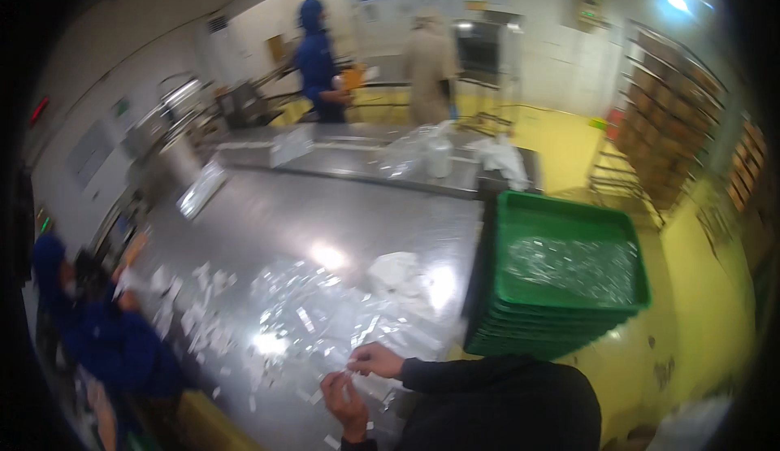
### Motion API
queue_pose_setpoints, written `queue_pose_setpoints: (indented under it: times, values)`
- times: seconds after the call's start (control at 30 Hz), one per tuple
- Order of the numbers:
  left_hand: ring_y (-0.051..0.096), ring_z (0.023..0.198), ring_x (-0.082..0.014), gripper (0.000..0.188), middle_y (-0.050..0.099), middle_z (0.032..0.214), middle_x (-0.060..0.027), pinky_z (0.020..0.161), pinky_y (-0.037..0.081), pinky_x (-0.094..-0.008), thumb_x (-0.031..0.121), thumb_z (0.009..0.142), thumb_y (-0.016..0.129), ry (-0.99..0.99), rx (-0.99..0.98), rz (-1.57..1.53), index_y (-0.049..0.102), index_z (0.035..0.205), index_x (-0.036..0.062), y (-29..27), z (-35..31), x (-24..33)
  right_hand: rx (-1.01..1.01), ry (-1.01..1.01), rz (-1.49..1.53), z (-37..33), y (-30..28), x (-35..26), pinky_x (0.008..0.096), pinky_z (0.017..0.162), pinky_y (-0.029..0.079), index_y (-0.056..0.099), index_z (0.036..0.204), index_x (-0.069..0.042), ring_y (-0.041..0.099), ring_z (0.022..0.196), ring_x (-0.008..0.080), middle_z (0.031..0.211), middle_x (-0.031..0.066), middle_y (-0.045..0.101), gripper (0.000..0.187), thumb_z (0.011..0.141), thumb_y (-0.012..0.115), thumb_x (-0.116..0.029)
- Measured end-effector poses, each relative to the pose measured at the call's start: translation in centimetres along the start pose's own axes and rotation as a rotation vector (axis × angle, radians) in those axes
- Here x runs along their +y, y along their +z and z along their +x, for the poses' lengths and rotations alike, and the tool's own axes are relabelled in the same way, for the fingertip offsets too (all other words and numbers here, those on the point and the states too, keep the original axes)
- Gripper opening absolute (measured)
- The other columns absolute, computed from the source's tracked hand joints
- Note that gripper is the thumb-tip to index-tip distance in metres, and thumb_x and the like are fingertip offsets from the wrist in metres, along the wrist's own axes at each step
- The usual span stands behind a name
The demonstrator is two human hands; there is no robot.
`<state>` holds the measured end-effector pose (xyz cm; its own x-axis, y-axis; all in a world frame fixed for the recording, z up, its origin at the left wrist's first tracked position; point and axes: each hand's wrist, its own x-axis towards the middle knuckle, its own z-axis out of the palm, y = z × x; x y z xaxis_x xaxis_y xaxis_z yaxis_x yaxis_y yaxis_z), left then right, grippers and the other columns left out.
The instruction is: The person stands at a stainless steel table in a production facility, repeatedly picking up small white labels and applying them to clear plastic bags. The person handles the labels one at a time, peeling them and smoothing them onto the bags, while other workers perform similar tasks in the background.
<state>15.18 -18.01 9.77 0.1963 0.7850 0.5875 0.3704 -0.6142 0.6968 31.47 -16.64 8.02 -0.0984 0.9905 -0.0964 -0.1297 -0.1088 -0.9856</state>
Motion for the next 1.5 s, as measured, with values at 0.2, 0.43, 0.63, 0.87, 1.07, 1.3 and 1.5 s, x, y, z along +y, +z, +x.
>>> queue_pose_setpoints:
  times: [0.2, 0.43, 0.63, 0.87, 1.07, 1.3, 1.5]
  values:
    - [0.060, 0.087, -0.0213, 0.020, 0.065, 0.098, -0.0140, 0.082, 0.050, -0.0326, 0.010, 0.092, 0.065, -0.574, -0.068, -0.515, 0.063, 0.104, -0.0061, -0.1, 0.3, 2.4, 0.087, -0.042, 0.096, -2.4, 0.1, 0.0, 0.0247, 0.055, 0.048, 0.066, 0.085, -0.001, 0.059, 0.058, 0.0093, 0.069, 0.0042, 0.064, 0.016, 0.086, 0.073, -0.015]
    - [0.061, 0.083, -0.0208, 0.017, 0.067, 0.094, -0.0144, 0.080, 0.051, -0.0314, 0.007, 0.091, 0.066, -0.584, -0.214, -0.544, 0.064, 0.100, -0.0081, 2.1, 1.6, 3.7, 0.135, 0.069, 0.340, -6.2, -2.3, -1.1, 0.0257, 0.068, 0.055, 0.067, 0.094, -0.001, 0.066, 0.072, 0.0126, 0.083, 0.0070, 0.069, 0.019, 0.092, 0.066, -0.019]
    - [0.062, 0.093, -0.0206, 0.016, 0.066, 0.098, -0.0129, 0.084, 0.049, -0.0301, -0.005, 0.086, 0.053, -0.428, -0.295, -0.456, 0.066, 0.097, -0.0060, 1.8, 1.2, 2.2, 0.053, 0.070, 0.336, -7.2, -2.5, -0.8, 0.0272, 0.074, 0.056, 0.067, 0.099, 0.001, 0.067, 0.081, 0.0143, 0.090, 0.0092, 0.070, 0.022, 0.093, 0.065, -0.020]
    - [0.062, 0.099, -0.0214, 0.018, 0.062, 0.104, -0.0129, 0.088, 0.049, -0.0306, -0.009, 0.089, 0.053, -0.460, -0.112, -0.475, 0.069, 0.095, -0.0059, -0.3, 0.1, 3.7, -0.087, 0.149, 0.310, -6.2, -0.8, -1.8, 0.0270, 0.076, 0.054, 0.067, 0.101, 0.003, 0.066, 0.081, 0.0138, 0.091, 0.0093, 0.070, 0.021, 0.094, 0.064, -0.017]
    - [0.062, 0.098, -0.0207, 0.018, 0.063, 0.102, -0.0118, 0.086, 0.048, -0.0296, -0.009, 0.089, 0.054, -0.471, -0.037, -0.478, 0.071, 0.090, -0.0046, -1.4, -0.6, 3.4, -0.175, 0.159, 0.304, -5.6, 0.0, -1.9, 0.0264, 0.076, 0.053, 0.067, 0.099, 0.002, 0.065, 0.078, 0.0124, 0.091, 0.0091, 0.070, 0.019, 0.093, 0.065, -0.016]
    - [0.061, 0.097, -0.0207, 0.018, 0.063, 0.103, -0.0115, 0.085, 0.048, -0.0291, -0.009, 0.087, 0.054, -0.461, 0.004, -0.467, 0.071, 0.091, -0.0034, -1.9, -0.8, 3.5, -0.210, 0.217, 0.359, -5.0, 0.3, -1.7, 0.0263, 0.076, 0.053, 0.066, 0.098, 0.002, 0.065, 0.078, 0.0131, 0.090, 0.0101, 0.070, 0.017, 0.093, 0.065, -0.015]
    - [0.062, 0.096, -0.0217, 0.020, 0.063, 0.101, -0.0118, 0.083, 0.049, -0.0287, -0.010, 0.088, 0.053, -0.407, -0.015, -0.399, 0.071, 0.092, -0.0028, -2.1, -0.5, 3.6, -0.196, 0.229, 0.340, -4.6, 0.4, -1.6, 0.0267, 0.074, 0.054, 0.066, 0.096, 0.003, 0.066, 0.078, 0.0141, 0.089, 0.0108, 0.070, 0.017, 0.093, 0.064, -0.014]
